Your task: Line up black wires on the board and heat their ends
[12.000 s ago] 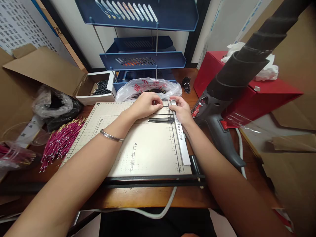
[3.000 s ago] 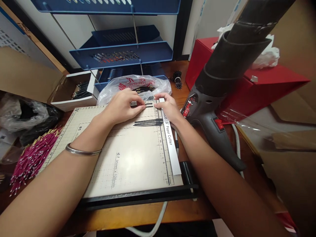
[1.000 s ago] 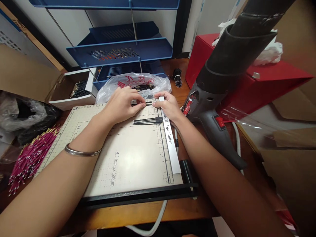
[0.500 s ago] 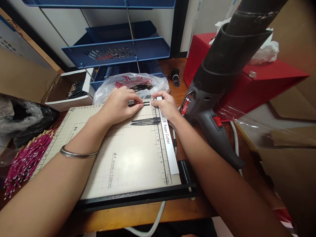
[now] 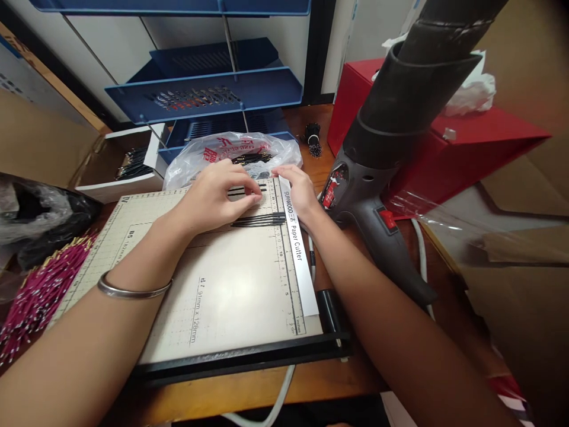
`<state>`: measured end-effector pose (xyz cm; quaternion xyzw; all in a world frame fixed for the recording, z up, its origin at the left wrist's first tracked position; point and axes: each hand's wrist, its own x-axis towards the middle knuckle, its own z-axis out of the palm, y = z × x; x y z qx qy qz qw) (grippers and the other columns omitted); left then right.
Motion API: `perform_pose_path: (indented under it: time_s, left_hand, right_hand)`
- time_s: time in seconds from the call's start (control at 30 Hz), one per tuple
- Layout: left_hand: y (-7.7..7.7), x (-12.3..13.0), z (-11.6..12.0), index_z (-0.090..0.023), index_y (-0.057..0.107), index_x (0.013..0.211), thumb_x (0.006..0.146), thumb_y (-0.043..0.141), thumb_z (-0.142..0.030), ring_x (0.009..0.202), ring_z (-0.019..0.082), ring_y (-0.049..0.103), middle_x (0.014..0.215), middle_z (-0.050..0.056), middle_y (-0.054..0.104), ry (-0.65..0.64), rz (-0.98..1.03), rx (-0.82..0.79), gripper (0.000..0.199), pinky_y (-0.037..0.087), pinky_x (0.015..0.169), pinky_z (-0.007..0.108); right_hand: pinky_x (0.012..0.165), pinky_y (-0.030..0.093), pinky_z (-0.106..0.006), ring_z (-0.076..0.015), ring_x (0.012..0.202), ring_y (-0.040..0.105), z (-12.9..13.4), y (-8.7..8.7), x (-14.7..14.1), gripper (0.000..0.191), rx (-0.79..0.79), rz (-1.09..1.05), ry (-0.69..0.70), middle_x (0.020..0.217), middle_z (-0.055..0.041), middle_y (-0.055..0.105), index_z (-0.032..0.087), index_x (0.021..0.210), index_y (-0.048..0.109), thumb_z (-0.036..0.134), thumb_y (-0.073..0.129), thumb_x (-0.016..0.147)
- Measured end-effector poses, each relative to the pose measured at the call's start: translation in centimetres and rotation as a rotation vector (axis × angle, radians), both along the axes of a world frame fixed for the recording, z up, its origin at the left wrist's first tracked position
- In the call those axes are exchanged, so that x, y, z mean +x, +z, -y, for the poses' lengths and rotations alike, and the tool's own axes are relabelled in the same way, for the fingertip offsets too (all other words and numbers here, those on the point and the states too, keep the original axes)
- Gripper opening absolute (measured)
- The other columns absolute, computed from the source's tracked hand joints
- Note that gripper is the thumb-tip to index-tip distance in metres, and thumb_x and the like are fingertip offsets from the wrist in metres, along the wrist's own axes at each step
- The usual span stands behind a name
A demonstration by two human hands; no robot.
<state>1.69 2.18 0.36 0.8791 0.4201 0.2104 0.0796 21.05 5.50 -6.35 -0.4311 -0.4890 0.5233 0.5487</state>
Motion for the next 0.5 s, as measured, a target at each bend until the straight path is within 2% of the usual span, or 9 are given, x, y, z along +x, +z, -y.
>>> perform_pose_path:
  time_s: [0.13,0.3,0.5]
  left_hand:
    - [0.34,1.06,0.88,-0.024,0.081,0.087,0.096,0.065,-0.042,0.088,0.022,0.067,0.088,0.004,0.078,-0.094,0.005,-0.083,0.026,0.05,0.092,0.038]
    - [0.07,1.25,0.8,-0.024,0.082,0.086,0.096,0.066,-0.037,0.083,0.02,0.069,0.086,0.004,0.079,-0.181,0.035,-0.134,0.023,0.052,0.088,0.037]
    - [0.08,1.0,0.63,-0.024,0.083,0.086,0.096,0.066,-0.036,0.083,0.021,0.07,0.086,0.004,0.081,-0.181,0.013,-0.117,0.023,0.053,0.089,0.038]
  right_hand:
    - [0.108,0.049,-0.036,-0.0207,0.112,0.062,0.03,0.05,0.19,0.016,0.019,0.044,0.003,0.103,-0.0048,0.07,0.021,0.075,0.064,0.029,0.06,0.088]
    - [0.106,0.05,-0.037,-0.0208,0.109,0.062,-0.24,-0.34,0.01,0.015,-0.002,0.013,-0.008,0.099,-0.0034,0.07,0.022,0.076,0.064,0.031,0.062,0.088]
    - [0.105,0.05,-0.037,-0.0208,0.106,0.063,-0.29,-0.5,-0.04,0.016,-0.008,0.015,0.003,0.099,-0.0035,0.069,0.022,0.078,0.063,0.036,0.065,0.085]
